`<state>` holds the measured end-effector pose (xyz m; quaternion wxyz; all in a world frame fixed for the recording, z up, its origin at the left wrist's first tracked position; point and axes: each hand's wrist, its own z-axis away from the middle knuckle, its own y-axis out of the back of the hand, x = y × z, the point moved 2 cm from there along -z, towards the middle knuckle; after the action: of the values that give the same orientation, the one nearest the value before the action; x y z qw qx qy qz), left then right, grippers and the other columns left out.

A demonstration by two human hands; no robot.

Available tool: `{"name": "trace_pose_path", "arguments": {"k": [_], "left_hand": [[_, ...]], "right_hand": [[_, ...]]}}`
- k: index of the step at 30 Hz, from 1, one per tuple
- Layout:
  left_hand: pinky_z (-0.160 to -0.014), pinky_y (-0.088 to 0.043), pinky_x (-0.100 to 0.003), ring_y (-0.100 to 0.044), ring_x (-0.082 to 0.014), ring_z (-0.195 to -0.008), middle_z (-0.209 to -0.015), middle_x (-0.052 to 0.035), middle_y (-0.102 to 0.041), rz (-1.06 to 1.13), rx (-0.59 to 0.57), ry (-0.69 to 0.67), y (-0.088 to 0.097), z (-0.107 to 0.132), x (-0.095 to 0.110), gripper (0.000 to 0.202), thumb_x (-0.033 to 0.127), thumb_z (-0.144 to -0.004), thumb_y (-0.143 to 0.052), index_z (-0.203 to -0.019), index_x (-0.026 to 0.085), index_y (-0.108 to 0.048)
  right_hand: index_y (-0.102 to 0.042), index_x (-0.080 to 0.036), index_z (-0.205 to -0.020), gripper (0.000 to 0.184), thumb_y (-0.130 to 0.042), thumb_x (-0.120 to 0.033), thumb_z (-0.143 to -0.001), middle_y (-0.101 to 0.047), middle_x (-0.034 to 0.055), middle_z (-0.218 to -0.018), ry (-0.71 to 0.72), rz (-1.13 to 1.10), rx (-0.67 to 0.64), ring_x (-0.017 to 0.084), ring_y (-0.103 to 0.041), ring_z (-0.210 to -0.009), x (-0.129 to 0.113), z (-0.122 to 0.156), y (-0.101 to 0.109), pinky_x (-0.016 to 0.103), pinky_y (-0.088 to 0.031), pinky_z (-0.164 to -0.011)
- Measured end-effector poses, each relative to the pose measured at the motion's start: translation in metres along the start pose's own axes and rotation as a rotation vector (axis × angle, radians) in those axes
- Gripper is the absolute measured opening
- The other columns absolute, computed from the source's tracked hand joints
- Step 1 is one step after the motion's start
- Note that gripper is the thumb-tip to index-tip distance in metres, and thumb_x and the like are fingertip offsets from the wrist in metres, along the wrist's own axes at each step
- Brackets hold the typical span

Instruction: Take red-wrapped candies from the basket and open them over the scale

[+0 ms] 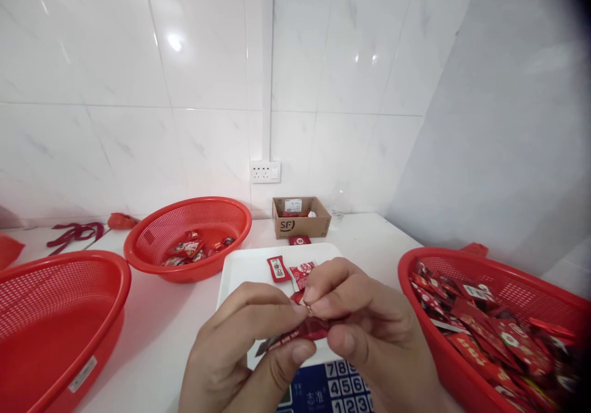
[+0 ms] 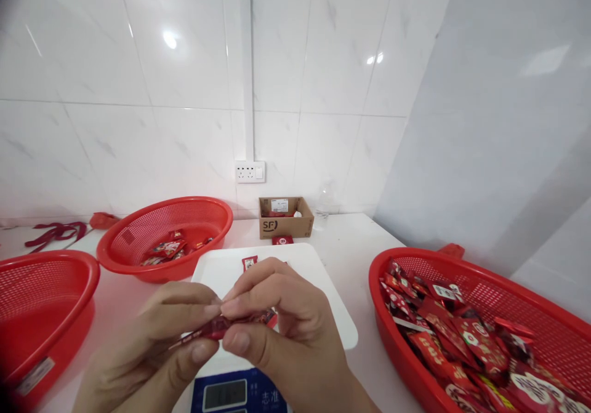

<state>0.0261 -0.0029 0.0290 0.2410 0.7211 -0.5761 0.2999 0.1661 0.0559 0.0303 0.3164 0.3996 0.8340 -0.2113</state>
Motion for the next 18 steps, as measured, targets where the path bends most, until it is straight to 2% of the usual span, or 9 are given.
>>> {"name": "trace_pose_path", "arguments": {"k": [4,11,18], "left_hand": [[-0.058,-0.053,-0.019,-0.061,-0.0119,-0.063,-0.081,-0.0008,-0.069,0.001,0.065,0.003,-0.0014,0.003,0.0,0.009,0.029,-0.083,-0.075,-0.091,0.032,-0.079],[-0.059,-0.055,-0.018,-0.067,-0.014,-0.074,-0.086,0.0002,-0.071,-0.018,0.169,-0.008,-0.0026,0.0062,0.0005,0.01,0.031,-0.082,-0.077,-0.091,0.035,-0.08],[-0.067,-0.059,-0.019,-0.07,-0.0152,-0.08,-0.091,-0.0012,-0.072,0.047,-0.029,-0.048,0.0055,0.0027,-0.0022,0.024,0.017,-0.085,-0.073,-0.102,0.034,-0.078]], "right_hand": [[-0.076,-0.031,-0.094,0.01,-0.073,-0.036,-0.087,-0.066,0.0022,-0.087,0.01,0.064,0.019,0.015,-0.062,-0.081,-0.0037,-0.0004,-0.0013,0.025,-0.052,-0.07],[-0.076,-0.031,-0.09,0.007,-0.077,-0.029,-0.084,-0.07,0.002,-0.085,0.063,0.058,0.079,0.017,-0.066,-0.077,-0.0058,0.001,-0.002,0.029,-0.055,-0.069],[-0.076,-0.03,-0.087,0.002,-0.075,-0.03,-0.085,-0.071,0.0024,-0.082,0.134,0.07,0.089,0.018,-0.066,-0.078,-0.0059,0.0015,-0.0034,0.032,-0.057,-0.071]]}}
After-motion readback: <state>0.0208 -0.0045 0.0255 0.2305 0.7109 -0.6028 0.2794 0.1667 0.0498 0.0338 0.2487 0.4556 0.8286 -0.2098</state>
